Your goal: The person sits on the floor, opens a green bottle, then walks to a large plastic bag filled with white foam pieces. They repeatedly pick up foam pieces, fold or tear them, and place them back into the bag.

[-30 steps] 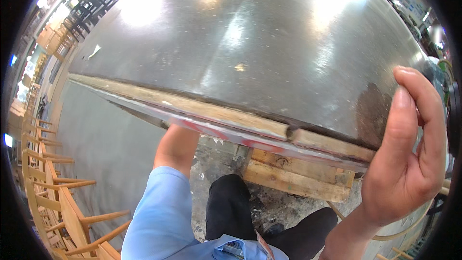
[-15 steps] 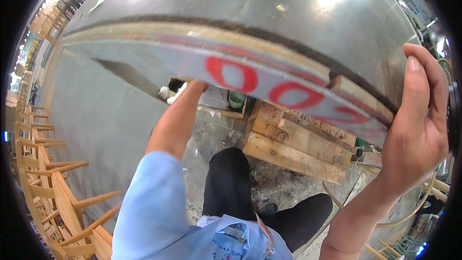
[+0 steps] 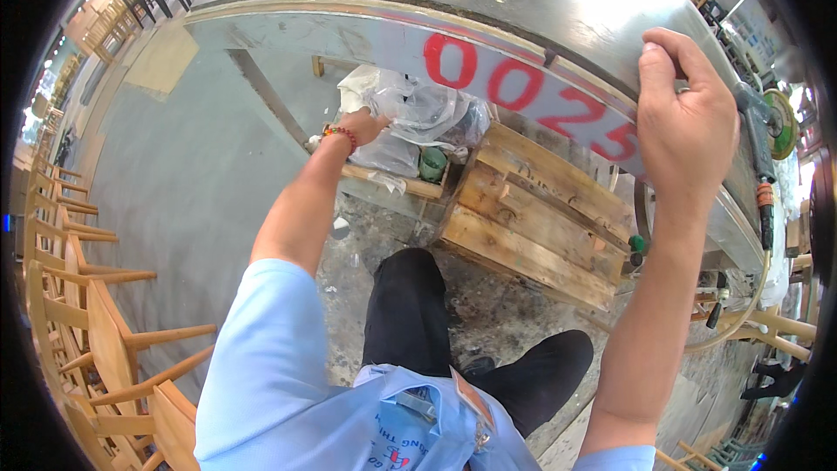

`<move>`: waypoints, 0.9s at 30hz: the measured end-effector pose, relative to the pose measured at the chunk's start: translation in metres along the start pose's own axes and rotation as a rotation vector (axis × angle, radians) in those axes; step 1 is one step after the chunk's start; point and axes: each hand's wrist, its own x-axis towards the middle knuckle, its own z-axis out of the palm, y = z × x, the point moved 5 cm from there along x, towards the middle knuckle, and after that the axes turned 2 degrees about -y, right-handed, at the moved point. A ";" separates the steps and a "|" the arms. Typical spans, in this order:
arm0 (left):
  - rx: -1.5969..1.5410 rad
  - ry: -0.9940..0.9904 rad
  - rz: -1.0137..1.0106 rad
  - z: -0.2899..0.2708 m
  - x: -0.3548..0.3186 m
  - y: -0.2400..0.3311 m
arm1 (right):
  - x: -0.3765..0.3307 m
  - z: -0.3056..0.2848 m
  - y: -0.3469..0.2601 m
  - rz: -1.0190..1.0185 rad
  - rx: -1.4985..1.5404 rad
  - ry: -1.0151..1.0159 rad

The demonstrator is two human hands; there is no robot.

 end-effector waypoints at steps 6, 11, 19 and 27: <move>-0.060 0.007 0.473 -0.056 -0.111 0.009 | 0.002 -0.006 -0.012 -0.182 -0.033 0.061; -0.508 -0.098 1.092 -0.151 -0.281 0.141 | -0.003 -0.008 -0.003 -0.251 0.035 0.079; -0.548 0.794 1.102 -0.235 -0.272 0.227 | -0.078 -0.015 -0.034 -0.299 -0.122 0.140; -0.355 0.970 0.899 -0.203 -0.246 0.243 | -0.265 -0.012 0.006 -0.017 0.669 -0.865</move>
